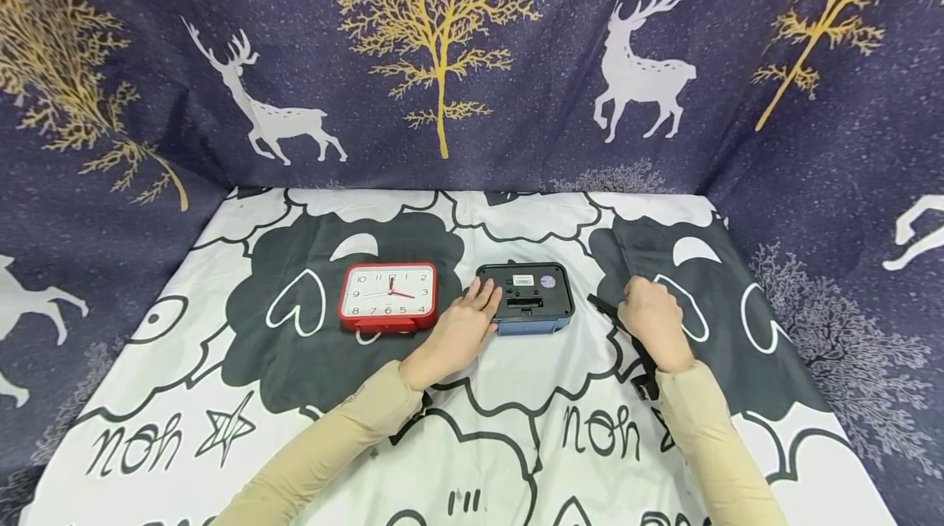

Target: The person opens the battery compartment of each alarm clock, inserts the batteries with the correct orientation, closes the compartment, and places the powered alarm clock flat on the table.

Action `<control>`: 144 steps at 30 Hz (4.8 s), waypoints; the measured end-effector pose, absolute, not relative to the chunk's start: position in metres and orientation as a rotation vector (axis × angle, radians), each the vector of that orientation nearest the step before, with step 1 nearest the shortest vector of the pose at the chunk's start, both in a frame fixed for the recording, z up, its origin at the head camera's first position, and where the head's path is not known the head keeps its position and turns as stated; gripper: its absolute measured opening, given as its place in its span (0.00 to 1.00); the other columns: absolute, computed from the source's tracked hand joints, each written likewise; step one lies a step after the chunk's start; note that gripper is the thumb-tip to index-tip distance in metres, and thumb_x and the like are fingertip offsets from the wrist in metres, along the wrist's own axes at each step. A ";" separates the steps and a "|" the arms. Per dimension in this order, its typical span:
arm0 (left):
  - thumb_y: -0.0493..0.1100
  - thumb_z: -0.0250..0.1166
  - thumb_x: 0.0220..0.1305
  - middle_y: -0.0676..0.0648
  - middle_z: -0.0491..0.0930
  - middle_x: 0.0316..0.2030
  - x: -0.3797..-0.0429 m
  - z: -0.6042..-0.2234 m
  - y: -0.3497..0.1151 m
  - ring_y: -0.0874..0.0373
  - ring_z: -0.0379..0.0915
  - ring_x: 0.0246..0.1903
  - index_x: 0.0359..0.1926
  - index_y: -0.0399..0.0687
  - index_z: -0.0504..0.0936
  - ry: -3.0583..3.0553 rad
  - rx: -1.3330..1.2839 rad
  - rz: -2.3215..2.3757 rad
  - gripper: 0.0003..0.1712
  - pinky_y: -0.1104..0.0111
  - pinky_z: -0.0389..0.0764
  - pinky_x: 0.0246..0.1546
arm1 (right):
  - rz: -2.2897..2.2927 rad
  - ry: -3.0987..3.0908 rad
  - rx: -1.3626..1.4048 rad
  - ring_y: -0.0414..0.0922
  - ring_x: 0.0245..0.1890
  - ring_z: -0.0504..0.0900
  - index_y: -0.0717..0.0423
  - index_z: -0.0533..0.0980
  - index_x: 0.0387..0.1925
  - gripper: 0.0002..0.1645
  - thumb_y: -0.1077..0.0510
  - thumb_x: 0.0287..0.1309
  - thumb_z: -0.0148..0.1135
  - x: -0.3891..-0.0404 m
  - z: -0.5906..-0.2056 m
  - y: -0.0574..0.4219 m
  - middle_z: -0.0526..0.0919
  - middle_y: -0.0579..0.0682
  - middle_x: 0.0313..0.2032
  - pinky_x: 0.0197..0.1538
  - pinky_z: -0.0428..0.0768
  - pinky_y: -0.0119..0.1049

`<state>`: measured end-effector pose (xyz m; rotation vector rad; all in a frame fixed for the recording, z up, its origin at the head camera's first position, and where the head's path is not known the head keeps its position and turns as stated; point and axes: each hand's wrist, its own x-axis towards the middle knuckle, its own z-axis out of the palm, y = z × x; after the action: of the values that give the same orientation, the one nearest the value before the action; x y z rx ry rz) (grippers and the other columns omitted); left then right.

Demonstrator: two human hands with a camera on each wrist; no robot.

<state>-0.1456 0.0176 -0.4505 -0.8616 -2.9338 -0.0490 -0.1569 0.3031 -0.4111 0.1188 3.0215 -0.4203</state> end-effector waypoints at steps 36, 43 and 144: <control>0.51 0.60 0.68 0.42 0.66 0.69 -0.145 -0.451 0.018 0.47 0.60 0.70 0.69 0.44 0.67 -2.927 -0.842 -0.070 0.32 0.59 0.76 0.58 | -0.976 3.452 -0.369 0.43 0.16 0.75 0.61 0.81 0.32 0.05 0.70 0.54 0.61 -0.168 -0.429 0.265 0.87 0.59 0.29 0.25 0.71 0.36; 0.50 0.59 0.68 0.43 0.66 0.69 -0.145 -0.451 0.018 0.47 0.60 0.70 0.69 0.45 0.68 -2.927 -0.838 -0.057 0.31 0.60 0.76 0.58 | -0.994 3.400 -0.483 0.30 0.13 0.59 0.61 0.83 0.33 0.10 0.73 0.55 0.59 -0.168 -0.429 0.256 0.87 0.58 0.31 0.20 0.62 0.29; 0.52 0.60 0.68 0.44 0.65 0.70 -0.145 -0.451 0.021 0.49 0.59 0.71 0.70 0.47 0.66 -2.960 -0.815 0.002 0.33 0.60 0.74 0.61 | -1.043 3.151 -0.696 0.42 0.26 0.83 0.57 0.80 0.39 0.07 0.61 0.58 0.66 -0.162 -0.448 0.224 0.86 0.49 0.29 0.29 0.80 0.35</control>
<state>-0.1446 0.0213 -0.4513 -0.8147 -2.9599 0.0025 -0.1616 0.2238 -0.4475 -0.6956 3.1506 -1.0428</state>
